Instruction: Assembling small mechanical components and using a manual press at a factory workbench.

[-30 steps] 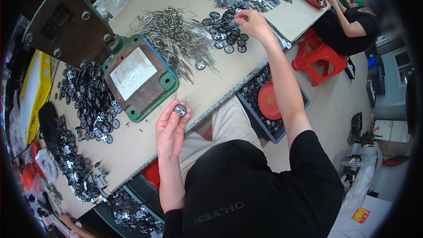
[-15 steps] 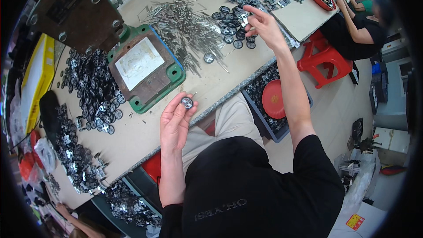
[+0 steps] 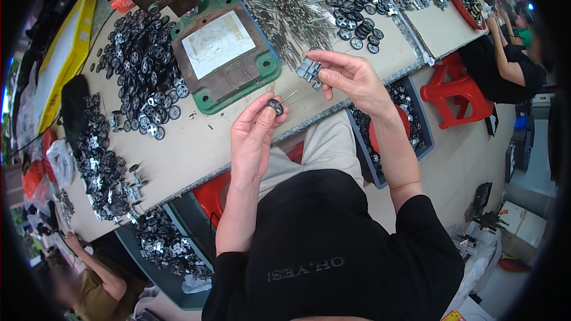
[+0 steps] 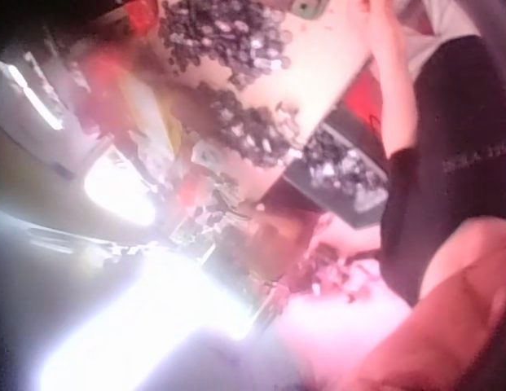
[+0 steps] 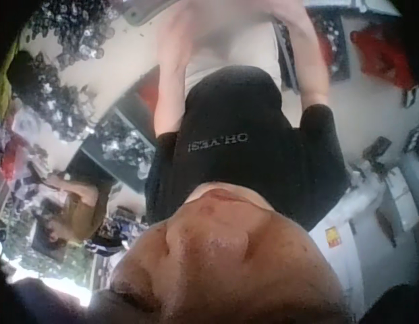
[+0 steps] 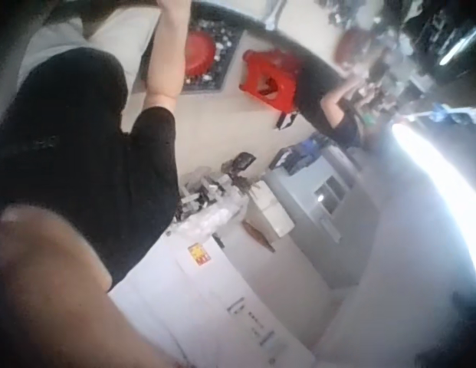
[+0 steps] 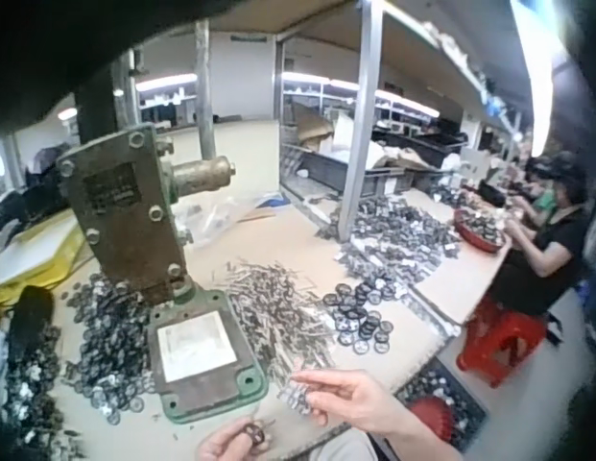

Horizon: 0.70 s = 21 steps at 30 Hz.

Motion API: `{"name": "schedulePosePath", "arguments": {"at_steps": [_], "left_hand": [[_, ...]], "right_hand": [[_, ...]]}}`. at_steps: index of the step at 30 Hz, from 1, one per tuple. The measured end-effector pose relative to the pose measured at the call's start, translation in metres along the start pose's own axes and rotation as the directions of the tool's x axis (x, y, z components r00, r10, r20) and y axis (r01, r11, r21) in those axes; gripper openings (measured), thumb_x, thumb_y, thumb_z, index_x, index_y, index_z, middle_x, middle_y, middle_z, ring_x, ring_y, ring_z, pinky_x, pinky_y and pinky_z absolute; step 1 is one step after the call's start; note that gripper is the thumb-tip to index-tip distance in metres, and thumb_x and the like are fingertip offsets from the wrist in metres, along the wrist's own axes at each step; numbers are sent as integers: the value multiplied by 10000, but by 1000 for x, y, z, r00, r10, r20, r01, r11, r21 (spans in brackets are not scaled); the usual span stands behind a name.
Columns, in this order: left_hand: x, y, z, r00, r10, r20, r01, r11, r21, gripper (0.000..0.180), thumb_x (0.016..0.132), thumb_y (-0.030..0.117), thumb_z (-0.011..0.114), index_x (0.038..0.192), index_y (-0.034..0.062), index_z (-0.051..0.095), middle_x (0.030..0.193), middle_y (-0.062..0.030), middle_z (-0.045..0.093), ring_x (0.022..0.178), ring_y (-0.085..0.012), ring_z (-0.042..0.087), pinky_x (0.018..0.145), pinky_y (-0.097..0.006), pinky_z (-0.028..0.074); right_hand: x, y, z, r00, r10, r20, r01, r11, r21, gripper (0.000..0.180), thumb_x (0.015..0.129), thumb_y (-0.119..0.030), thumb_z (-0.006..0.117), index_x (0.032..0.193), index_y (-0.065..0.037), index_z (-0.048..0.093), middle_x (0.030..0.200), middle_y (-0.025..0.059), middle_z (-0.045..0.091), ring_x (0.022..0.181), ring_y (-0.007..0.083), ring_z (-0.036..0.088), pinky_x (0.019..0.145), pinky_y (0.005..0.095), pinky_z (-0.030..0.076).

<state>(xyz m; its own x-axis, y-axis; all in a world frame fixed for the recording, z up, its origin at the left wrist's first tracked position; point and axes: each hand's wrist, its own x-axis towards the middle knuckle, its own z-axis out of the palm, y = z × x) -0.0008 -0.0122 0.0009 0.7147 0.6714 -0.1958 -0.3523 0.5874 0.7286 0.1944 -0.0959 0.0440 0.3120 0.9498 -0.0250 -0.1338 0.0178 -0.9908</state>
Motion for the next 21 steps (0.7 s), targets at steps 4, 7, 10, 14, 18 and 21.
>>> {"name": "schedulePosePath", "arguments": {"at_steps": [4,7,10,14,18,21], "left_hand": [[-1,-1,-1,1000,11,-10,-11,1000,0,315,877,65,561,1170,-38,511,1064,-133,598,919,-207,609,832,-307,485],[0,-2,0,1000,10,-18,-10,1000,-2,312,875,59,562,1167,-40,513,1060,-131,599,912,-205,611,833,-305,486],[0,-2,2,1000,6,-18,-6,1000,-2,311,873,53,564,1165,-41,513,1057,-131,601,906,-200,613,833,-302,487],[0,-3,2,1000,12,-19,-11,1000,13,313,869,49,567,1162,-47,512,1051,-133,602,905,-197,615,832,-300,490],[-1,-3,2,999,30,-36,-29,999,29,307,868,47,568,1154,-52,517,1034,-132,606,895,-198,619,822,-298,497],[-2,-6,3,998,57,-35,-55,996,68,294,869,49,568,1141,-54,525,1019,-130,612,880,-201,625,808,-296,506]], "right_hand": [[-3,-3,8,998,-52,-44,50,998,-44,315,865,-83,579,1167,5,559,801,16,576,659,54,515,564,193,456],[-6,-2,11,997,-60,-50,57,996,-68,310,859,-74,580,1161,-5,568,821,20,587,660,49,513,562,193,457],[-7,1,14,997,-55,-48,51,996,-79,312,852,-70,586,1159,-12,572,840,22,594,664,47,515,560,192,456],[-8,2,17,996,-55,-67,49,995,-83,313,841,-70,597,1152,-34,584,851,21,595,667,50,521,559,190,455],[-9,2,21,990,-106,-91,91,983,-160,315,834,-54,601,1149,-49,591,842,26,597,687,60,531,575,193,458],[-9,3,23,931,-365,-17,286,758,-586,349,802,-24,621,1149,-46,591,820,53,599,697,92,553,591,212,457]]}}
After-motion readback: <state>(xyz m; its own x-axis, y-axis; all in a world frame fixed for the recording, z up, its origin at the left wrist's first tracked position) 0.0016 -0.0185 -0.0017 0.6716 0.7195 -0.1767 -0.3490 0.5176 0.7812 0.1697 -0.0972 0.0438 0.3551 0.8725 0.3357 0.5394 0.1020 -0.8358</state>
